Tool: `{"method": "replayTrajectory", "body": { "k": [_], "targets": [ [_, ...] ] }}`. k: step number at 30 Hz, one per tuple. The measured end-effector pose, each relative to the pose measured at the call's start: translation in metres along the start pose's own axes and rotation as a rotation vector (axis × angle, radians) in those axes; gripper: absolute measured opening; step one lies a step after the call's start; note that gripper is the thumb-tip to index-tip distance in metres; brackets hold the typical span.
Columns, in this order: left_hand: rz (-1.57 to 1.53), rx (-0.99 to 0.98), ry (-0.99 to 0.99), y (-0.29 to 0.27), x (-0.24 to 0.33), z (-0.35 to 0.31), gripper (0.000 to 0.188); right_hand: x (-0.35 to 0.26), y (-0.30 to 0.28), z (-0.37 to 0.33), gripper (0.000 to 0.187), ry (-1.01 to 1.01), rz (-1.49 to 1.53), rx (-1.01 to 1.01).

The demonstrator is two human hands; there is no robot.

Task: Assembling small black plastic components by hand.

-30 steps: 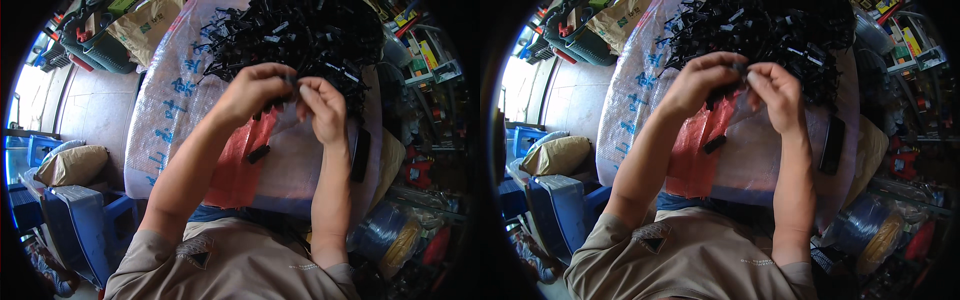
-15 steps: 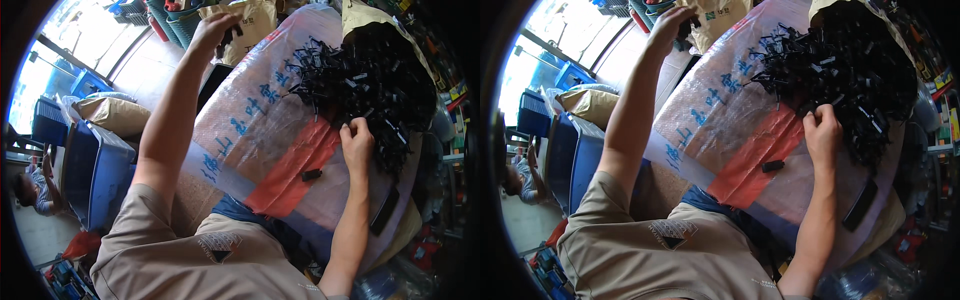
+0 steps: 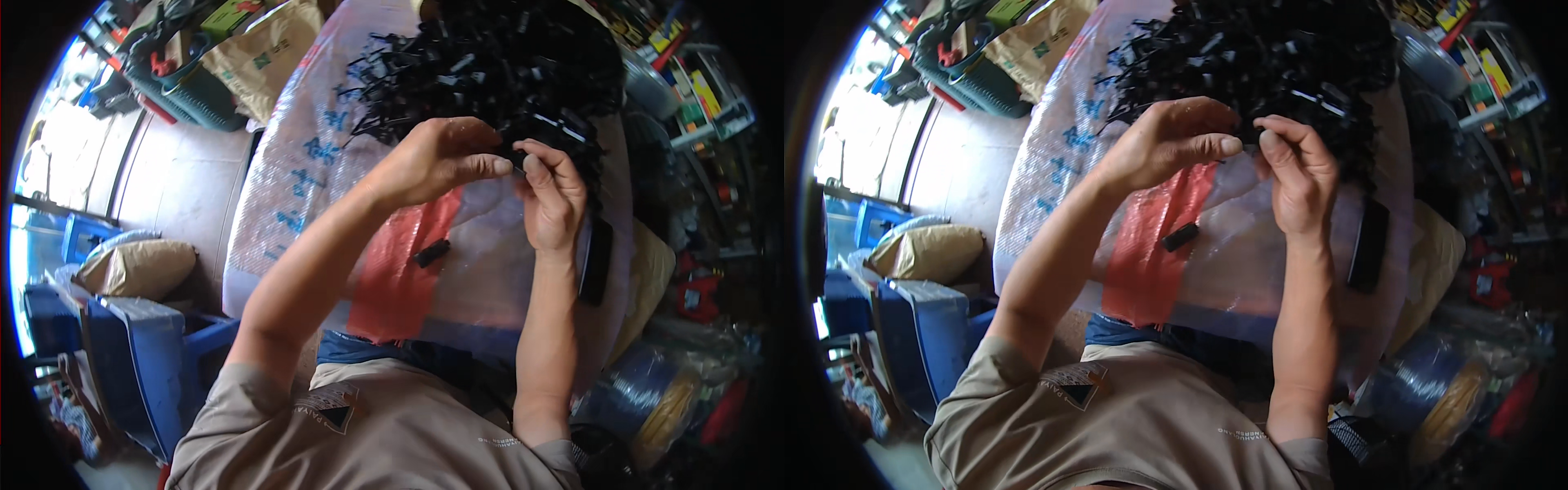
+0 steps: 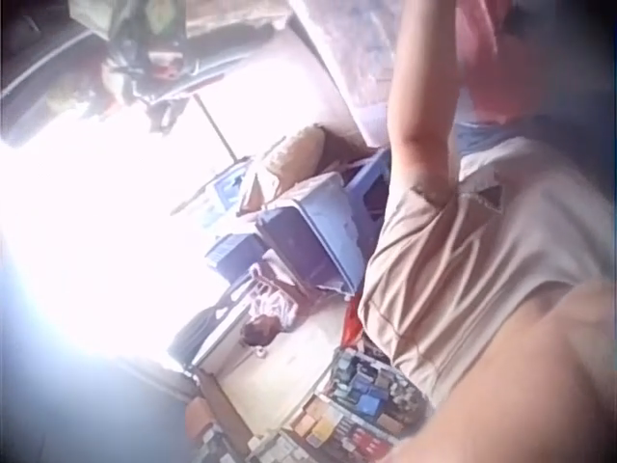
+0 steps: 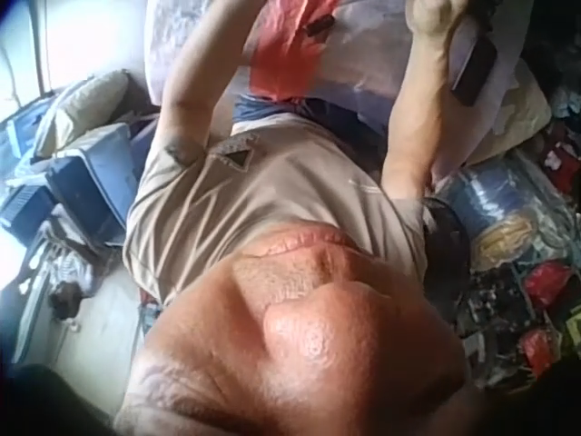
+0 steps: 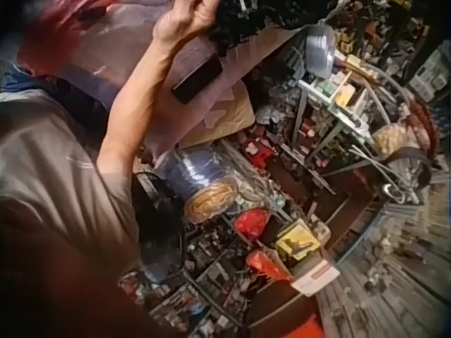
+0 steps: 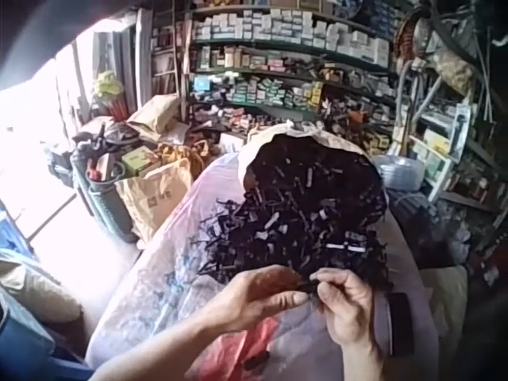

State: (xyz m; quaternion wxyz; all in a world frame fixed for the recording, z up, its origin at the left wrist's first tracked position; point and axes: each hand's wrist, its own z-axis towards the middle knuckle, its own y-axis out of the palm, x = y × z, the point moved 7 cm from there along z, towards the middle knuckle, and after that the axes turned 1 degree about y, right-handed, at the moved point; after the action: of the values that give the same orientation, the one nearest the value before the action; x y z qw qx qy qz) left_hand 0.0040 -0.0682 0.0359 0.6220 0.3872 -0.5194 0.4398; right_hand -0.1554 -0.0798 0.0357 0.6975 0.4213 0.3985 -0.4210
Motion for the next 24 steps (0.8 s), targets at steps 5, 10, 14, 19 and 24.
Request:
{"method": "replayTrajectory", "body": {
  "k": [5,10,14,19,24],
  "targets": [
    [0.165,0.087,0.184,0.031,0.010,0.006,0.022,0.009,-0.020,-0.002,0.020,0.032,0.096,0.021],
    [0.224,0.132,0.203,0.029,-0.005,0.007,0.019,0.024,-0.021,-0.007,0.022,0.036,-0.028,-0.053],
    [0.149,0.112,0.143,0.031,-0.014,0.005,0.021,0.029,-0.019,-0.006,0.023,0.075,-0.070,-0.093],
    [0.174,0.178,0.186,0.027,-0.017,0.003,0.021,0.026,-0.013,-0.006,0.023,0.046,-0.149,-0.104],
    [0.298,0.162,0.274,0.027,-0.014,0.001,0.017,0.028,-0.011,-0.007,0.022,0.059,-0.203,-0.090]
  ]
}}
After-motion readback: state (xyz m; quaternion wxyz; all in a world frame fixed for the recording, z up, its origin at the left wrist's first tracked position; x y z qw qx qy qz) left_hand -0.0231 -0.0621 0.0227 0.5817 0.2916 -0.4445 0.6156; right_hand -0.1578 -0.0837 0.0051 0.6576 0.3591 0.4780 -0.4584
